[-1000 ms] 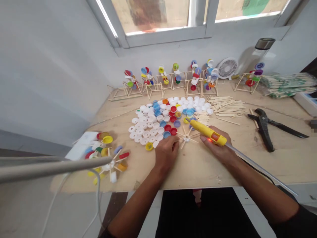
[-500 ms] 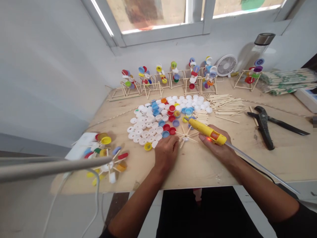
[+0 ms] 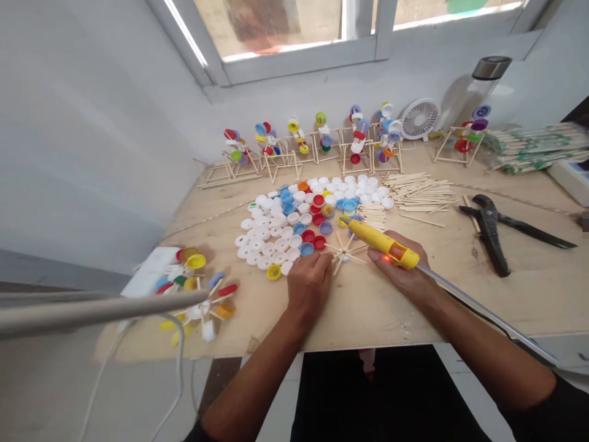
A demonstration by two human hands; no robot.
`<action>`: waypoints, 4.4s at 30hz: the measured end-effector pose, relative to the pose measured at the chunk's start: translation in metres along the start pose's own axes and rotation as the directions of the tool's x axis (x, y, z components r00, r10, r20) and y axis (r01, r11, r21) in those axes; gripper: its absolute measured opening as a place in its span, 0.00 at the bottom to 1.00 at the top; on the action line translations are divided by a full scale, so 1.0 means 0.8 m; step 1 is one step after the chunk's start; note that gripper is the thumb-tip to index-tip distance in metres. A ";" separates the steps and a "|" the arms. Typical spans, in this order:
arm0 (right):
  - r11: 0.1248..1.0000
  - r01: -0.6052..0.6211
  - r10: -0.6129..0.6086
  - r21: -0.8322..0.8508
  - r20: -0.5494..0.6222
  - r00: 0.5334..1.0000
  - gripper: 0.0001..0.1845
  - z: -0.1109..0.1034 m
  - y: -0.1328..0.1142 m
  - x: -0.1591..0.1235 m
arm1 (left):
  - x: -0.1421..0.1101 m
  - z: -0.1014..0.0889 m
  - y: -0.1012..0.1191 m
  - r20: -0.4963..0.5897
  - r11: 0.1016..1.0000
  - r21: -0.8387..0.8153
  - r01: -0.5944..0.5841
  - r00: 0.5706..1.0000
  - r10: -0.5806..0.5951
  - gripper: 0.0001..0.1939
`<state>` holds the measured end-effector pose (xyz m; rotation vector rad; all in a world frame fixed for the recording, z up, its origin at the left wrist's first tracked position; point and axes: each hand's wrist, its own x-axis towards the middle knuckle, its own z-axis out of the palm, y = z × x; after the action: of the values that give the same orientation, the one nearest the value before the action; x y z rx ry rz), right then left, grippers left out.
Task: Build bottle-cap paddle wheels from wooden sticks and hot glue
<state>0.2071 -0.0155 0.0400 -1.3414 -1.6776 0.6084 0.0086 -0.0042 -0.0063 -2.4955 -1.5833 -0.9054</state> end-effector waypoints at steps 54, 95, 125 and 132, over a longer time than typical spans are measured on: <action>1.000 0.000 -0.001 -0.013 -0.035 0.999 0.12 -0.004 0.003 0.001 | 0.007 -0.006 0.020 0.108 0.992 0.107 -0.068 0.993 0.056 0.20; 0.999 -0.018 0.017 -0.043 -0.026 1.000 0.13 -0.005 0.007 -0.001 | -0.008 -0.009 0.040 0.063 0.981 0.127 -0.147 0.988 0.140 0.06; 0.911 -0.274 0.392 0.309 -0.439 0.809 0.25 -0.019 -0.002 0.014 | 0.124 0.037 0.060 0.343 0.923 0.046 -0.382 0.874 0.345 0.10; 0.907 -0.280 0.398 0.315 -0.420 0.816 0.27 -0.020 -0.001 0.013 | 0.145 0.037 0.070 0.477 0.889 0.058 -0.453 0.795 0.374 0.10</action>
<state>0.2202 -0.0083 0.0525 -1.4793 -0.9372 0.6004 0.1045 0.0733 0.0414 -2.8849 -1.0343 -0.1198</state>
